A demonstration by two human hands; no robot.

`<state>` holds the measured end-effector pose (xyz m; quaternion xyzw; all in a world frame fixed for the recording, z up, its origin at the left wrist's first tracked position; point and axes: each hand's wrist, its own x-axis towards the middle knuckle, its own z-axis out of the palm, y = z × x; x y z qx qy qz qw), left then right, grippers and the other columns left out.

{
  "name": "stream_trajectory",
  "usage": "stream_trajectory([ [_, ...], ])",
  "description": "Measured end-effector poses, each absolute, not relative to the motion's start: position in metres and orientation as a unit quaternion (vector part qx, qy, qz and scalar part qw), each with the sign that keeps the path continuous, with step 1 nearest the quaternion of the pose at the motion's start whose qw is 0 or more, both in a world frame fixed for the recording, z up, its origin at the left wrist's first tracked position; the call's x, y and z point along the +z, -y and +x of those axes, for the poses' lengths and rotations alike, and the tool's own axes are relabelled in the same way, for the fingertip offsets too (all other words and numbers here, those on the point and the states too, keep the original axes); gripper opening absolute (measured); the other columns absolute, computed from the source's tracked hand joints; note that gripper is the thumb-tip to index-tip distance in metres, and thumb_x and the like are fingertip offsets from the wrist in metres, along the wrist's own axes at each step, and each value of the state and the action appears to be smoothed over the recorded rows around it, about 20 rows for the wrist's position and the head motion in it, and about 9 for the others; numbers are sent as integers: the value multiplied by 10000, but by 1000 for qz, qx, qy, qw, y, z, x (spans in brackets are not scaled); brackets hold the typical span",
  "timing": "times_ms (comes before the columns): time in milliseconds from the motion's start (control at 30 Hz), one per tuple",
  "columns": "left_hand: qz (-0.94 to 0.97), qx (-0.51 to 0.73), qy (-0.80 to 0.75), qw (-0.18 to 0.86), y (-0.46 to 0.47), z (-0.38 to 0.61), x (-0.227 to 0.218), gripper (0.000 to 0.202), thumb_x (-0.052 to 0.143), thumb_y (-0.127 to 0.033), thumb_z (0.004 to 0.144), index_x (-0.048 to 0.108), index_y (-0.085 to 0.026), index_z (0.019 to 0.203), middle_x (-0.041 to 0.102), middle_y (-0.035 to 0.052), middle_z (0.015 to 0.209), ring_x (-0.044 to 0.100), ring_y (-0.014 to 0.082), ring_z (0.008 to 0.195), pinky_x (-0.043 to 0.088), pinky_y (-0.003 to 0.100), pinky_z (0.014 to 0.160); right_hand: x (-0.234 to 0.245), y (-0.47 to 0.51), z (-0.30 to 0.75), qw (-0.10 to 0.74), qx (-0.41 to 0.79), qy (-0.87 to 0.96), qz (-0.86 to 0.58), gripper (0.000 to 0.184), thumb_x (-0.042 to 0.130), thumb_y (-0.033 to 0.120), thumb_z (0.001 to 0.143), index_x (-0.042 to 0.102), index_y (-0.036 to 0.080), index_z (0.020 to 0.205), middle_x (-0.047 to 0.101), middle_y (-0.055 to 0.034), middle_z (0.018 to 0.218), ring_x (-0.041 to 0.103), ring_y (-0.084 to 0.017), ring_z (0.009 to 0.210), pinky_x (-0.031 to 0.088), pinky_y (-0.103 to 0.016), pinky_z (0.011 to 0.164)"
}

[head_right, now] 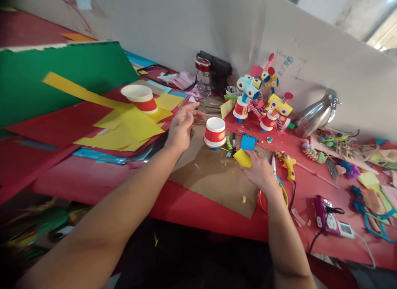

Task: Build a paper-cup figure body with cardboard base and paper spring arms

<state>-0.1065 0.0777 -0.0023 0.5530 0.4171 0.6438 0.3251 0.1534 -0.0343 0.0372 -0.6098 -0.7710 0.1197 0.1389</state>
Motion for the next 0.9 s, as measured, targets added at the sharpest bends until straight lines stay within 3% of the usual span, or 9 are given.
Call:
stream_trajectory([
  [167,570,681,-453,82,-51,-103,5,500,611,-616,872,630,-257,1219,665,101,1054,666,267,952,549,493,907,37,30,161,286,146,722,-613,432,701,285,819,623,192,1233,739,-150,1203,697,-301,1130,545,-479,977],
  [267,745,603,-280,-43,-24,-89,14,420,743,-525,805,675,-299,1153,705,67,1070,679,265,985,561,460,922,47,36,159,338,280,737,-515,433,709,373,828,610,204,1214,737,-115,1182,708,-253,1073,566,-402,927],
  [333,851,485,-192,-63,-6,-75,22,381,749,-466,832,679,-345,1186,705,53,1222,660,269,1145,546,451,1005,54,41,157,334,353,749,-451,430,713,410,834,620,201,1197,737,-102,1175,704,-239,1082,562,-376,938],
  [400,905,381,-178,-69,6,-65,27,317,668,-299,913,676,-377,1220,702,28,1279,641,238,1217,519,438,1071,58,43,156,324,390,751,-424,411,725,428,831,645,196,1160,746,-91,1148,705,-237,1074,559,-370,946],
  [467,918,346,-180,-72,12,-64,30,393,581,-161,940,669,-387,1249,721,9,1247,675,193,1152,533,394,1052,57,42,158,319,419,745,-410,410,717,463,842,665,198,1150,750,-86,1144,711,-236,1048,569,-369,917],
  [533,898,386,-197,-77,8,-73,31,425,572,-129,927,673,-384,1252,741,2,1182,705,175,1060,557,358,999,52,38,162,320,435,741,-398,444,668,521,877,670,210,1193,754,-90,1153,718,-237,1031,582,-369,872],
  [633,776,512,-358,-89,-10,-97,32,392,665,-235,879,675,-309,1264,732,53,1179,688,231,1100,545,401,1017,38,29,168,324,340,752,-462,434,613,524,924,683,223,1228,771,-103,1108,731,-245,965,586,-376,812],
  [733,605,558,-564,-68,-35,-119,33,502,674,-303,863,609,-217,1353,678,114,1301,618,286,1231,495,451,1086,22,21,170,285,126,762,-568,285,684,381,895,748,217,1120,782,-123,1080,722,-288,1009,557,-442,914],
  [900,592,366,-716,44,-58,-120,18,498,702,-275,820,655,-194,1309,713,149,1220,657,367,1183,495,546,1059,15,20,164,152,12,759,-633,247,655,292,918,772,169,1098,780,-145,1134,698,-313,1078,496,-461,992],
])
